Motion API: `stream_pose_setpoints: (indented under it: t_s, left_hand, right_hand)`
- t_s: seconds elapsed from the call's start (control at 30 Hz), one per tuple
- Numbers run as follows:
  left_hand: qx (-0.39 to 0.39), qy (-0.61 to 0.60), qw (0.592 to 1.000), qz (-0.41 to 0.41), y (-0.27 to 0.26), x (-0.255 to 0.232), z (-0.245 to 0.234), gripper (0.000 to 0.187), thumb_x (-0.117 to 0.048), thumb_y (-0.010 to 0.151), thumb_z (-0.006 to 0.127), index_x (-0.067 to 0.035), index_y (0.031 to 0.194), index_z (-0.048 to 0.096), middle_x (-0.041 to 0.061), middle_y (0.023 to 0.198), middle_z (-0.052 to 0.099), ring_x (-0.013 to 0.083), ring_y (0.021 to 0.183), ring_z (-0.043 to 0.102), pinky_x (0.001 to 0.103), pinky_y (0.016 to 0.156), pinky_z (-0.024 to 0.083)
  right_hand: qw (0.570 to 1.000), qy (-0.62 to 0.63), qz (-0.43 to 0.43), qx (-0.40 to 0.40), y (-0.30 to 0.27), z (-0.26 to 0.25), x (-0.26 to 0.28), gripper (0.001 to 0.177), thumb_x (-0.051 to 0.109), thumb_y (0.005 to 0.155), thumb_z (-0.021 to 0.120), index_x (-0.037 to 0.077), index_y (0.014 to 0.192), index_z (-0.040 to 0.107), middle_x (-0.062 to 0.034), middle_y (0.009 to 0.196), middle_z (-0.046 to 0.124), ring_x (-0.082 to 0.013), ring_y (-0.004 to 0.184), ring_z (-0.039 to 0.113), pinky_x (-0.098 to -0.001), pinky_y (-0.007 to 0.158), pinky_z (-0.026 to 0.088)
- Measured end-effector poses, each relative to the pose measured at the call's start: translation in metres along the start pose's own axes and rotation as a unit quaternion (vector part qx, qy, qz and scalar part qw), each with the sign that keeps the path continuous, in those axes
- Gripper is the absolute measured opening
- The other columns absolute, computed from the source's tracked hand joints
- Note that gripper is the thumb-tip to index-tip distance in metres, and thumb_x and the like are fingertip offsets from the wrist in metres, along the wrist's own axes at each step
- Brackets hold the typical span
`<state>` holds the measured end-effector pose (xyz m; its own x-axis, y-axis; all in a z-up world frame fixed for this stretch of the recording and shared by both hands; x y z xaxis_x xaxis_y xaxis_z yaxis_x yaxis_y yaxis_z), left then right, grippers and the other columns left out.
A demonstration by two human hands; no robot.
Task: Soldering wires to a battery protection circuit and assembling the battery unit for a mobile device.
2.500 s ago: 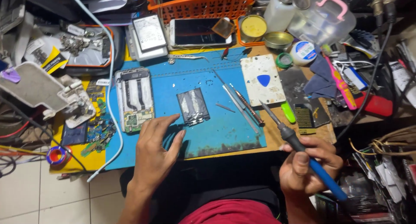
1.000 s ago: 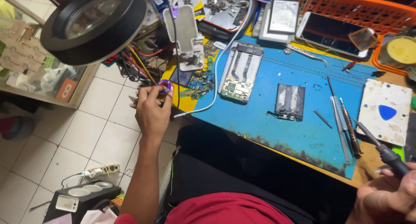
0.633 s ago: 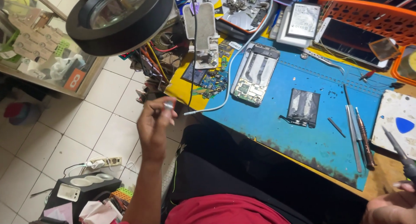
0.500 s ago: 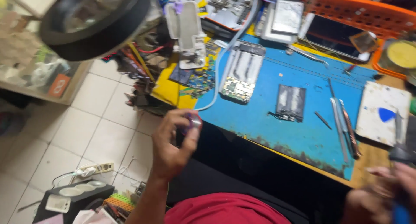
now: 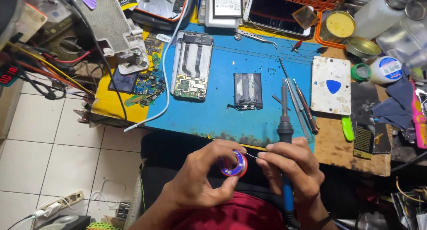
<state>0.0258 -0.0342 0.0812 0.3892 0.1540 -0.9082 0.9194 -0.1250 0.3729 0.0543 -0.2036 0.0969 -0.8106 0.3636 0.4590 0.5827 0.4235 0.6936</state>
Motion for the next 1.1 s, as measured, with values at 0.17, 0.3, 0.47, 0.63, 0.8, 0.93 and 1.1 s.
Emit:
stream_pose_setpoints:
  t_s: [0.17, 0.3, 0.47, 0.63, 0.8, 0.93, 1.1]
  left_hand:
    - [0.051, -0.169, 0.969, -0.173, 0.003, 0.027, 0.016, 0.040, -0.023, 0.088, 0.047, -0.005, 0.123, 0.050, 0.008, 0.098, 0.067, 0.0180, 0.094, 0.065, 0.031, 0.084, 0.053]
    - [-0.034, 0.037, 0.995, -0.090, 0.014, 0.027, 0.012, 0.011, -0.019, 0.090, 0.075, -0.012, 0.097, 0.069, 0.002, 0.080, 0.065, 0.0115, 0.064, 0.058, 0.025, 0.062, 0.048]
    - [-0.067, 0.126, 0.990, 0.003, 0.031, 0.027, -0.003, 0.005, -0.007, 0.096, 0.067, -0.005, 0.093, 0.065, 0.007, 0.084, 0.066, 0.0195, 0.073, 0.061, 0.032, 0.069, 0.049]
    - [-0.072, 0.231, 0.969, 0.039, 0.046, 0.047, -0.018, 0.007, -0.006, 0.099, 0.068, -0.002, 0.098, 0.063, 0.010, 0.089, 0.062, 0.0234, 0.079, 0.061, 0.035, 0.073, 0.049]
    - [-0.060, 0.314, 0.945, 0.077, 0.053, 0.054, -0.011, 0.010, -0.007, 0.097, 0.073, -0.005, 0.098, 0.063, 0.009, 0.094, 0.068, 0.0249, 0.079, 0.064, 0.036, 0.070, 0.051]
    - [-0.066, 0.354, 0.929, 0.091, 0.054, 0.056, -0.007, 0.013, -0.006, 0.096, 0.074, -0.006, 0.096, 0.061, 0.006, 0.093, 0.069, 0.0234, 0.073, 0.057, 0.035, 0.064, 0.046]
    - [-0.080, 0.415, 0.901, 0.101, 0.055, 0.053, -0.005, 0.012, -0.010, 0.097, 0.075, -0.008, 0.095, 0.063, 0.004, 0.088, 0.067, 0.0223, 0.071, 0.054, 0.035, 0.061, 0.045]
  right_hand:
    - [1.000, -0.014, -0.002, -0.003, -0.010, 0.003, -0.012, 0.010, 0.010, 0.095, 0.073, 0.005, 0.104, 0.071, -0.0153, 0.107, 0.066, -0.0207, 0.091, 0.070, -0.0410, 0.082, 0.050]
    - [1.000, -0.012, -0.019, 0.002, -0.012, 0.006, -0.017, 0.011, 0.010, 0.095, 0.072, 0.005, 0.104, 0.071, -0.0145, 0.106, 0.067, -0.0207, 0.094, 0.070, -0.0407, 0.081, 0.052]
    - [0.999, 0.006, 0.045, -0.028, -0.017, 0.002, -0.030, 0.014, 0.006, 0.097, 0.070, -0.001, 0.109, 0.069, -0.0211, 0.119, 0.053, -0.0266, 0.098, 0.072, -0.0380, 0.090, 0.063]
    - [0.985, 0.033, 0.148, -0.083, -0.048, -0.007, -0.045, 0.020, -0.002, 0.100, 0.068, 0.005, 0.117, 0.062, -0.0242, 0.125, 0.051, -0.0305, 0.096, 0.079, -0.0322, 0.090, 0.072]
    - [0.988, -0.068, 0.121, -0.069, -0.059, -0.007, -0.041, 0.020, 0.005, 0.092, 0.080, 0.007, 0.107, 0.067, -0.0199, 0.111, 0.068, -0.0252, 0.097, 0.072, -0.0346, 0.093, 0.063]
    - [0.987, -0.075, 0.121, -0.075, -0.060, -0.002, -0.042, 0.020, 0.007, 0.090, 0.081, 0.005, 0.106, 0.068, -0.0197, 0.108, 0.068, -0.0251, 0.094, 0.072, -0.0344, 0.092, 0.064]
    - [0.988, -0.060, 0.120, -0.077, -0.066, 0.003, -0.046, 0.024, 0.007, 0.089, 0.083, 0.007, 0.106, 0.066, -0.0183, 0.105, 0.066, -0.0234, 0.090, 0.073, -0.0315, 0.084, 0.065]
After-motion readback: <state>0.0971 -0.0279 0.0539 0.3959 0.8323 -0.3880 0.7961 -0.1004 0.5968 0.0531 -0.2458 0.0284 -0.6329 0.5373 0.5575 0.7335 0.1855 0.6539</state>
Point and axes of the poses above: each hand's wrist, its own y-axis towards the middle knuckle, its own z-axis out of the palm, x = y × z, the point moved 8 cm from there along y, towards the middle knuckle
